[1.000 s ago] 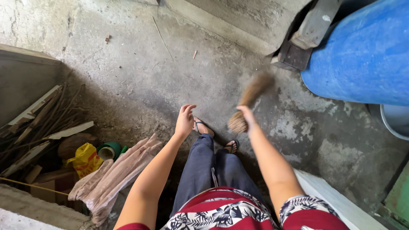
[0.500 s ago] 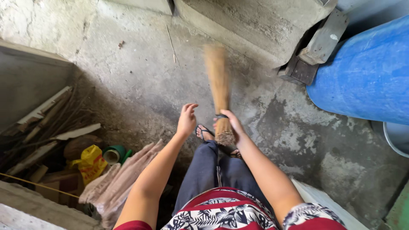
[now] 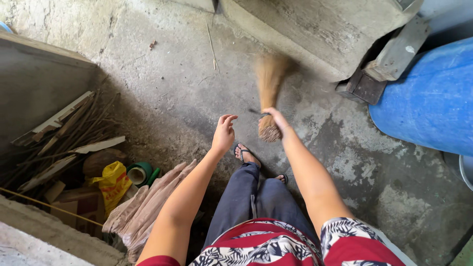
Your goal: The person sweeps an outdoor area by hand using a stick broom, moving debris away from plants and structures.
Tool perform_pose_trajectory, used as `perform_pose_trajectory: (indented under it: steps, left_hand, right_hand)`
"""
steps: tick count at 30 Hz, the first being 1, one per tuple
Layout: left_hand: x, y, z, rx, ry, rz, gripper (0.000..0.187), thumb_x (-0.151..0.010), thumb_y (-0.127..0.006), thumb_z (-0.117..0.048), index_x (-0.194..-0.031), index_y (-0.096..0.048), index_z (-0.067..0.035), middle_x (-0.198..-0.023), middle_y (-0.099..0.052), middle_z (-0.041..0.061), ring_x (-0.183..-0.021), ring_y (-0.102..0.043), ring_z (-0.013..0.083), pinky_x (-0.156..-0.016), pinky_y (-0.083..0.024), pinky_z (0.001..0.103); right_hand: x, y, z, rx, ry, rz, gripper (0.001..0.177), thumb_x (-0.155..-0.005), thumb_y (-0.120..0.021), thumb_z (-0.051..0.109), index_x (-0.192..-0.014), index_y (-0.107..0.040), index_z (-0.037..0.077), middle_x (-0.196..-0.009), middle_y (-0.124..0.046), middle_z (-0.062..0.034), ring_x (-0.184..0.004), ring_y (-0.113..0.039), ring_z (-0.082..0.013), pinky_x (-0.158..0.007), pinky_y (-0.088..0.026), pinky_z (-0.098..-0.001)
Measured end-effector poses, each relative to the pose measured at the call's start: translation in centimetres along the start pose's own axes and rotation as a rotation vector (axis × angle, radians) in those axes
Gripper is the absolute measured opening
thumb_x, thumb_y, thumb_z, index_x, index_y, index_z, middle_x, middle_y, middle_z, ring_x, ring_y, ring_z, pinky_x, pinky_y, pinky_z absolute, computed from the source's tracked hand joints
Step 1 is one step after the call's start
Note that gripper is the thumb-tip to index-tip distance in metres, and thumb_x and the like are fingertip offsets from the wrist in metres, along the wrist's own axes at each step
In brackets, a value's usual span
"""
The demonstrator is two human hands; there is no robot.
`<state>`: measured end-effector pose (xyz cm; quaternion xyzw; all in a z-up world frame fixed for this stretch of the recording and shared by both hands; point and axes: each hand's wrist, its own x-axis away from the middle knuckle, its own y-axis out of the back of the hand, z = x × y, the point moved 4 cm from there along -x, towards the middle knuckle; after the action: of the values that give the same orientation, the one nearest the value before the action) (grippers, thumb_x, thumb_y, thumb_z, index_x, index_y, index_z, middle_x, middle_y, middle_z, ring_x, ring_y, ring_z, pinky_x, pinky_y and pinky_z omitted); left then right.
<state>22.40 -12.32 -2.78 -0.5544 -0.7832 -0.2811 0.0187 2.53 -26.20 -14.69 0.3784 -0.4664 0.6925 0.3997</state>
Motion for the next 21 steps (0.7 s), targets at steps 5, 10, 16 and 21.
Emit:
perform_pose_trajectory:
  steps: [5,10,16,21]
  left_hand:
    - [-1.2,1.1,0.4,-0.022,-0.002,-0.003,0.052,-0.087,-0.044,0.012,-0.13,-0.062,-0.01,-0.14,-0.052,0.011,-0.117,-0.065,0.0296,-0.097,-0.055,0.038]
    - [-2.1,0.9,0.5,-0.044,-0.008,0.023,0.046,-0.091,-0.048,0.009,-0.13,-0.062,-0.011,-0.14,-0.053,0.011,-0.118,-0.065,0.0293,-0.097,-0.055,0.038]
    - [-1.3,1.1,1.8,-0.009,0.002,0.0,0.045,-0.091,-0.047,0.009,-0.129,-0.061,-0.009,-0.139,-0.053,0.011,-0.117,-0.066,0.0288,-0.097,-0.055,0.038]
    - [-0.1,3.7,4.4,0.053,0.08,-0.106,0.048,-0.088,-0.046,0.011,-0.128,-0.063,-0.009,-0.138,-0.053,0.011,-0.114,-0.066,0.0269,-0.096,-0.055,0.036]
  right_hand:
    - [7.3,-3.9,-2.0,0.112,0.2,0.0,0.037,-0.084,-0.066,0.031,-0.116,-0.055,0.016,-0.083,-0.069,-0.0129,-0.062,-0.068,-0.0242,-0.054,-0.057,-0.0388]
    - [13.3,-0.7,-3.4,-0.194,0.086,-0.015,0.042,-0.092,-0.065,0.039,-0.11,-0.06,0.002,-0.087,-0.07,-0.0114,-0.071,-0.069,-0.0249,-0.061,-0.06,-0.0396]
    - [7.3,1.4,-0.8,-0.387,0.176,-0.147,0.044,-0.09,-0.067,0.046,-0.099,-0.059,0.003,-0.083,-0.067,-0.014,-0.074,-0.069,-0.0295,-0.068,-0.061,-0.0449]
    - [-3.4,-6.5,2.5,-0.087,0.063,-0.088,0.041,-0.083,-0.071,0.044,-0.095,-0.064,0.006,-0.078,-0.067,-0.0118,-0.066,-0.068,-0.0289,-0.064,-0.06,-0.0445]
